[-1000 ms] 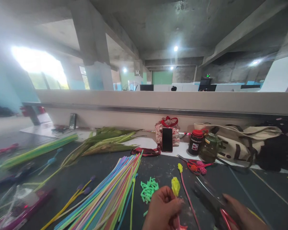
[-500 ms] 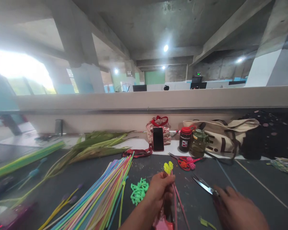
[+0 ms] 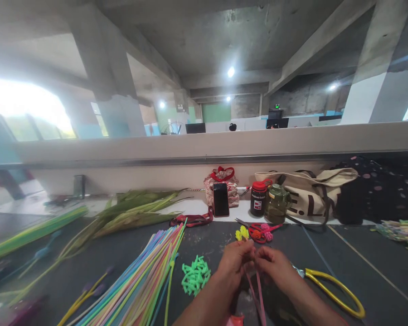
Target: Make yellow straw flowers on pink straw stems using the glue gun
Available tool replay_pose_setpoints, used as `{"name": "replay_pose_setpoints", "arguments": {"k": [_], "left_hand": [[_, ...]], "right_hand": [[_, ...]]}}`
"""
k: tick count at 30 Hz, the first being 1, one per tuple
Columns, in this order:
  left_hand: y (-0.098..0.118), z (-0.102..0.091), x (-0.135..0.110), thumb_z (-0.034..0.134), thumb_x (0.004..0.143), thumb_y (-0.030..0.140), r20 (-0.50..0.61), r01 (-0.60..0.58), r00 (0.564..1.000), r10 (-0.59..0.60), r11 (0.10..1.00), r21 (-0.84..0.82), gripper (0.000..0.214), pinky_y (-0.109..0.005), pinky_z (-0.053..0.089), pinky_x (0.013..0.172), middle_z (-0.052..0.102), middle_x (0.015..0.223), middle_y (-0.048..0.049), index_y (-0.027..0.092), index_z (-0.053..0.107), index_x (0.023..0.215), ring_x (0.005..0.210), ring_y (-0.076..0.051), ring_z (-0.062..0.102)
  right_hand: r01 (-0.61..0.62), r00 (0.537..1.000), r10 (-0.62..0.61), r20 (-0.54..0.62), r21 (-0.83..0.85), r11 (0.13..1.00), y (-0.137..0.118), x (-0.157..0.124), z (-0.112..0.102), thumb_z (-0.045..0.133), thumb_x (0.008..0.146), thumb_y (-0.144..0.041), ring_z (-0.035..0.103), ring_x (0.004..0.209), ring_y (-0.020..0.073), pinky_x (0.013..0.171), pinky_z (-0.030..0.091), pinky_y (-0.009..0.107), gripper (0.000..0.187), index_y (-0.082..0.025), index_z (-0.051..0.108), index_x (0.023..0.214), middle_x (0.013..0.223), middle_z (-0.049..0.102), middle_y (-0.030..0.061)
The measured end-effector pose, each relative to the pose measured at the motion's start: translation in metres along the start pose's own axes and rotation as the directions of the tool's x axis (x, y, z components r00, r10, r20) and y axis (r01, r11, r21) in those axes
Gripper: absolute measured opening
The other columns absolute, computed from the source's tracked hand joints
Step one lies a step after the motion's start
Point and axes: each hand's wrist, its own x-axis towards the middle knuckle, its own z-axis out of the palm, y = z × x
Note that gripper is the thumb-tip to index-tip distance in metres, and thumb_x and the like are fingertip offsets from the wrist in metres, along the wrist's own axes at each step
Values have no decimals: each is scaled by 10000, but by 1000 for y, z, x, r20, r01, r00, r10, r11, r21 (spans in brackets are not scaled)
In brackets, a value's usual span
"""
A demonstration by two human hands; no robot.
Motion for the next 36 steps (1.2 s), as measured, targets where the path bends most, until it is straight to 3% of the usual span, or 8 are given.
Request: {"name": "replay_pose_setpoints", "arguments": {"k": [4,7,11,14,18,26,36], "left_hand": [[5,-18,-29,709,574,203,49,38,998,-38,999,10,223,-164,416,453,611,648,-10,127,604,755,568,-104,594],[4,-40,-48,726,580,269,7,27,1000,-27,999,17,369,-153,332,363,644,779,-25,159,588,904,501,-85,573],[2,-64,-56,712,586,344,-143,-157,974,175,979,130,366,-160,316,331,614,710,-1,150,577,864,406,-59,509],[0,-73,-51,711,571,392,-197,-220,946,258,956,192,381,-159,327,334,603,709,10,156,578,840,405,-52,504],[-9,-82,-39,702,534,436,-244,-238,926,287,948,211,414,-165,302,305,580,632,28,146,568,797,363,-55,476],[-21,-94,-31,654,581,352,-252,-234,920,302,935,266,291,-166,286,294,549,511,58,145,572,768,309,-54,429],[-25,-91,-31,642,570,353,-245,-209,930,275,942,262,268,-165,275,291,527,501,70,154,573,735,297,-49,421]], "right_hand": [[-31,999,33,41,-44,999,7,11,-12,518,870,-266,464,406,67,411,380,197,214,-153,526,688,534,492,-84],[-43,996,51,79,-101,994,11,15,-17,514,889,-287,479,426,62,423,413,198,207,-137,561,754,579,520,-73],[-67,988,93,127,-195,979,13,21,-15,509,895,-292,525,470,71,451,454,211,189,-131,583,831,646,571,-49],[-95,982,137,131,-283,954,15,31,-11,505,897,-298,570,534,89,498,489,236,186,-131,587,903,731,610,-22],[-128,972,197,126,-415,901,15,45,-9,510,895,-297,610,634,118,569,519,278,194,-136,582,973,840,632,10],[-145,954,279,110,-643,752,5,57,-4,525,884,-295,623,771,161,673,525,337,200,-146,588,1003,961,632,34],[-89,964,251,89,-781,619,-19,63,1,531,880,-292,607,882,196,755,506,385,213,-158,585,1036,1056,612,48]]}}
